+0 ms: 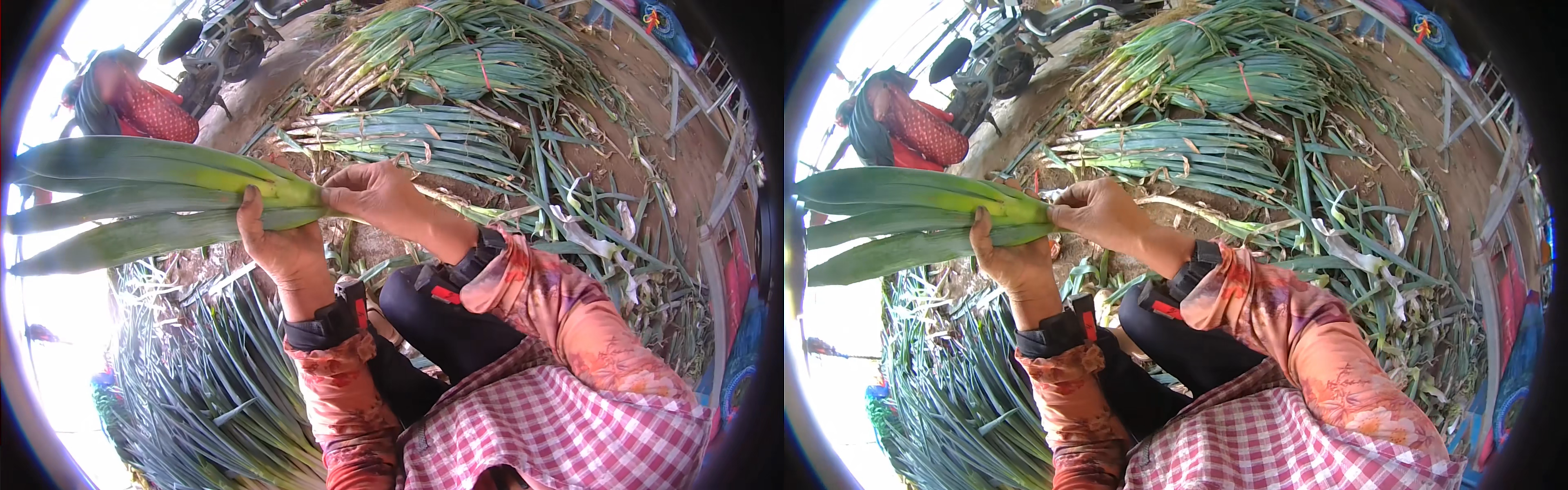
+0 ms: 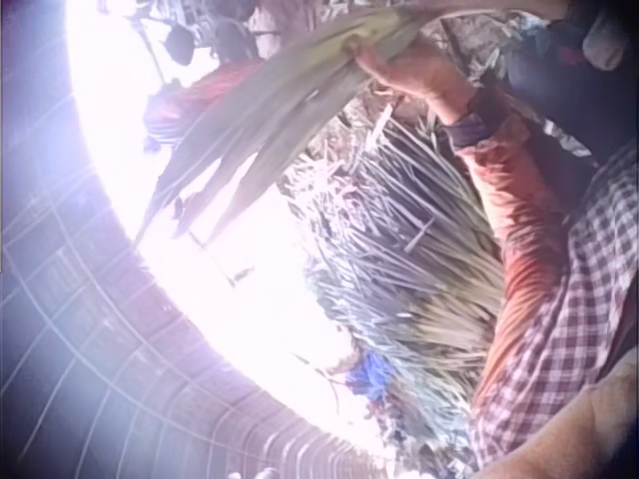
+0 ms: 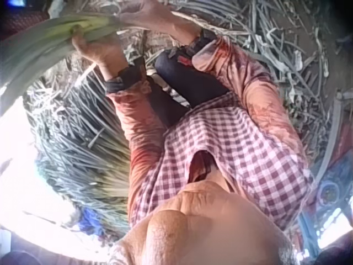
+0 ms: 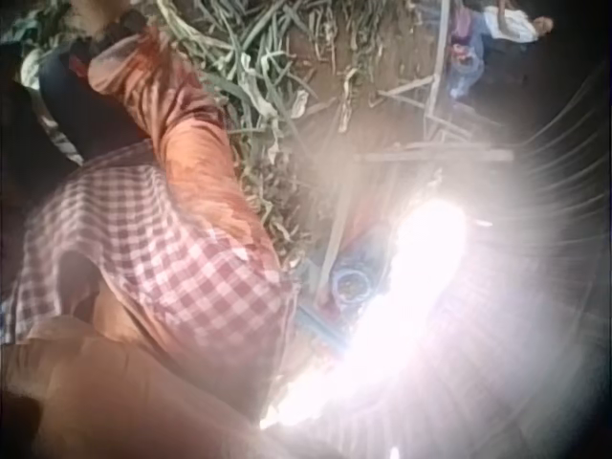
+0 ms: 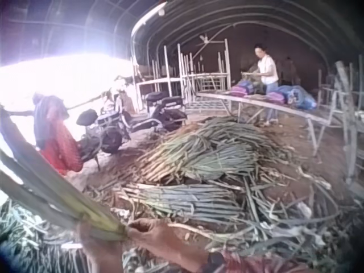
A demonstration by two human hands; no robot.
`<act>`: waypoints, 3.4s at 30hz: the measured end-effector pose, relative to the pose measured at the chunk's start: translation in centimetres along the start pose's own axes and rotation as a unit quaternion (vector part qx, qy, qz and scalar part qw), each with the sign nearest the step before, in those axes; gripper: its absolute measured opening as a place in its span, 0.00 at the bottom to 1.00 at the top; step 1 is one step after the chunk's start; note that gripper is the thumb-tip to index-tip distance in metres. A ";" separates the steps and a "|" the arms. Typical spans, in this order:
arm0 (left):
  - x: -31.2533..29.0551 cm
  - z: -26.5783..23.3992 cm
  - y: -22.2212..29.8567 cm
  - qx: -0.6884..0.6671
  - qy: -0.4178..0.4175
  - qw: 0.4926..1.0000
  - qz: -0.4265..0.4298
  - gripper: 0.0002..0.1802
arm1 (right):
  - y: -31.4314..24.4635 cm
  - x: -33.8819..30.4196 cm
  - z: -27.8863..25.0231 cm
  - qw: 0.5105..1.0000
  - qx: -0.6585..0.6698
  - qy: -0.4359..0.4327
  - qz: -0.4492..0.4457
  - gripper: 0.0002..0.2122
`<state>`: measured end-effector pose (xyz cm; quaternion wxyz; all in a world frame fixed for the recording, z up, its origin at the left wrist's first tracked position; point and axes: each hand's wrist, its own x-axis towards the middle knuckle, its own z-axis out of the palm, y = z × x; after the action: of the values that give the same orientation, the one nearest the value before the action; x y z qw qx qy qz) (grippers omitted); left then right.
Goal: The recorder is peeling the outer layers off leeks and sorting them into bundles on the ground.
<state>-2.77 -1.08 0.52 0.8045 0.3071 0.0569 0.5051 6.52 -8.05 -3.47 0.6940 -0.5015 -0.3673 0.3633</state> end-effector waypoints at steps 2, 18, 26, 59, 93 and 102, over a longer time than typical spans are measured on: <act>-0.2 -0.3 0.0 0.002 0.017 1.000 0.004 0.20 | 0.0 -0.1 0.4 0.997 0.066 0.002 0.027 0.09; 0.3 -0.6 0.3 0.005 -0.013 1.000 0.010 0.22 | 0.0 -1.2 -1.3 0.999 -0.005 0.019 0.047 0.06; 0.8 -1.6 0.8 0.035 -0.007 0.998 0.054 0.21 | 3.1 -2.2 -4.1 0.889 -0.417 0.134 -0.129 0.05; 2.9 -3.2 -0.1 -0.038 0.290 0.956 0.014 0.17 | 4.7 -2.8 0.3 0.688 -0.643 -0.203 -0.269 0.06; 4.4 -7.5 4.4 0.012 0.235 0.969 0.078 0.16 | 0.4 -14.5 -14.7 0.887 -0.440 0.131 0.045 0.20; 4.2 -7.6 3.8 0.021 0.235 0.966 0.101 0.19 | 4.7 -12.0 -14.4 0.984 0.078 0.118 0.105 0.23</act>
<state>-6.75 6.95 -2.63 0.7065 0.2009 0.2240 0.6406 12.89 -23.65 -13.07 0.7271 -0.5213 -0.1987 0.4000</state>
